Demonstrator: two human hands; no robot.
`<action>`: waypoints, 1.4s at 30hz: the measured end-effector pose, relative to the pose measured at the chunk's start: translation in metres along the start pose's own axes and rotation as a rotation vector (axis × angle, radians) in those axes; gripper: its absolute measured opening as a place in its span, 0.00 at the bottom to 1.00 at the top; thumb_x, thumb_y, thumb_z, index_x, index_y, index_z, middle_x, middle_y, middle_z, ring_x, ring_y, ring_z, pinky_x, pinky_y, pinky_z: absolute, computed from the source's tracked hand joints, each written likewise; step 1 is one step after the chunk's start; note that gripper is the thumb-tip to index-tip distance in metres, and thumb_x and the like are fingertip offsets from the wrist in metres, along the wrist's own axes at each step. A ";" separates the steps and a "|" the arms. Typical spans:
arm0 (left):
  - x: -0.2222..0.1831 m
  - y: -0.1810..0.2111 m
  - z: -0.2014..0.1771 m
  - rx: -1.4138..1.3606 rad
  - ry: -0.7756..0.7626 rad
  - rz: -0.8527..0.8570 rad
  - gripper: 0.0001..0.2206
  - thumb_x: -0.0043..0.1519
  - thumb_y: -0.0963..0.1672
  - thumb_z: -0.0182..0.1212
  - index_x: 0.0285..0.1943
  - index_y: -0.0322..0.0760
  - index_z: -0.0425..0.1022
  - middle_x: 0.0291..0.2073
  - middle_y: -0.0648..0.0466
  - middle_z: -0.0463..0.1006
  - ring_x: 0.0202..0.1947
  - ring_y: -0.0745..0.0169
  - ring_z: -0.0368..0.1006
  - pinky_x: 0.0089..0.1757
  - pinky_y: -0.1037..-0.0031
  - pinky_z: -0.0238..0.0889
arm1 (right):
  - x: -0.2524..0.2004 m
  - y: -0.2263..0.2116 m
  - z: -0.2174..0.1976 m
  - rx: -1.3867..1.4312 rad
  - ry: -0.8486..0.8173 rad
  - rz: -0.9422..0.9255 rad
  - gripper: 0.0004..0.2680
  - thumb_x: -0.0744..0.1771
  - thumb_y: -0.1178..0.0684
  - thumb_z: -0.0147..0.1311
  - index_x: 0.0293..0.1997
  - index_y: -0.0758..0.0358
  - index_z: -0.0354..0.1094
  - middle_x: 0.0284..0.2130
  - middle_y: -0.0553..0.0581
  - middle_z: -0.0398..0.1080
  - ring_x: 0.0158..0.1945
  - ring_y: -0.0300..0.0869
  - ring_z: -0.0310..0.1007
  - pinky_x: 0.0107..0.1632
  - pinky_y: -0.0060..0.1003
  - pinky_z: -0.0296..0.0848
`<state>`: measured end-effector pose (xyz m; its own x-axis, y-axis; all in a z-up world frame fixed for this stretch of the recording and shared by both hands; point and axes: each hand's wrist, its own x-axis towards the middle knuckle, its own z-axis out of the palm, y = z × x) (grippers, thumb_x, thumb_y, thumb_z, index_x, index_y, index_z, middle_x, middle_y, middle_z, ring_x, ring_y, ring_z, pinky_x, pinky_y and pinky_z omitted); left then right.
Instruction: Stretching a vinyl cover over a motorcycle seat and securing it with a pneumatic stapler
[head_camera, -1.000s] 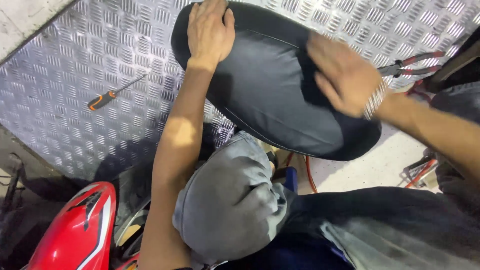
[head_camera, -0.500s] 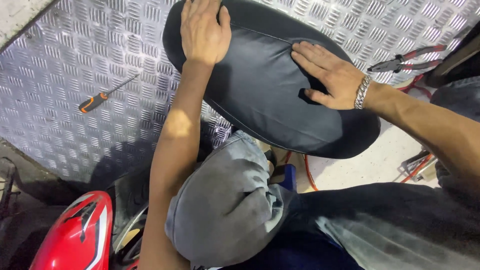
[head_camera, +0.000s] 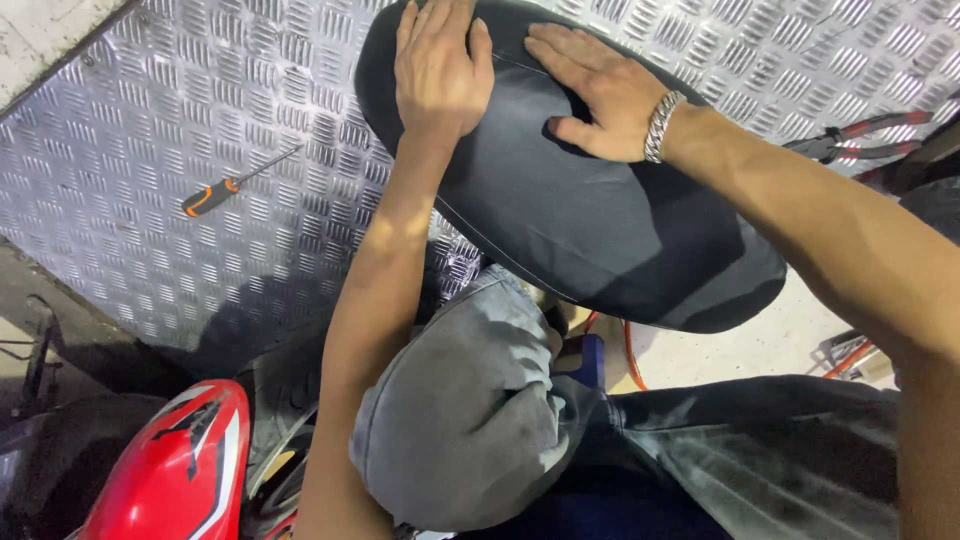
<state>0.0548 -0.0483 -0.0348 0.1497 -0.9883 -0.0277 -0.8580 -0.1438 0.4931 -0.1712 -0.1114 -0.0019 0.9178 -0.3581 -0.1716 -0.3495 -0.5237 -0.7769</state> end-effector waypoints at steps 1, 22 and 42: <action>-0.001 0.002 -0.003 -0.064 0.060 -0.005 0.15 0.68 0.43 0.48 0.61 0.36 0.73 0.58 0.49 0.77 0.61 0.48 0.70 0.66 0.56 0.49 | 0.005 0.001 0.001 -0.001 0.008 0.009 0.29 0.67 0.46 0.48 0.76 0.72 0.44 0.73 0.74 0.47 0.77 0.60 0.45 0.76 0.54 0.43; 0.033 -0.022 0.008 -0.136 -0.207 0.245 0.09 0.65 0.42 0.48 0.38 0.31 0.73 0.37 0.45 0.77 0.38 0.41 0.72 0.42 0.53 0.65 | 0.064 0.010 0.018 -0.063 -0.006 0.276 0.42 0.65 0.20 0.49 0.74 0.73 0.46 0.69 0.74 0.55 0.72 0.62 0.51 0.70 0.53 0.51; 0.069 -0.017 0.030 -0.037 -0.572 -0.022 0.10 0.66 0.44 0.44 0.44 0.32 0.70 0.44 0.39 0.75 0.44 0.36 0.71 0.44 0.50 0.65 | 0.090 -0.003 -0.007 0.098 -0.158 0.622 0.45 0.55 0.18 0.61 0.71 0.63 0.54 0.66 0.65 0.59 0.66 0.59 0.59 0.65 0.53 0.59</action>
<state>0.0653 -0.1158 -0.0709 -0.1310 -0.8563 -0.4996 -0.8386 -0.1731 0.5165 -0.0892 -0.1474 -0.0105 0.5687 -0.4498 -0.6887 -0.8130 -0.1798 -0.5539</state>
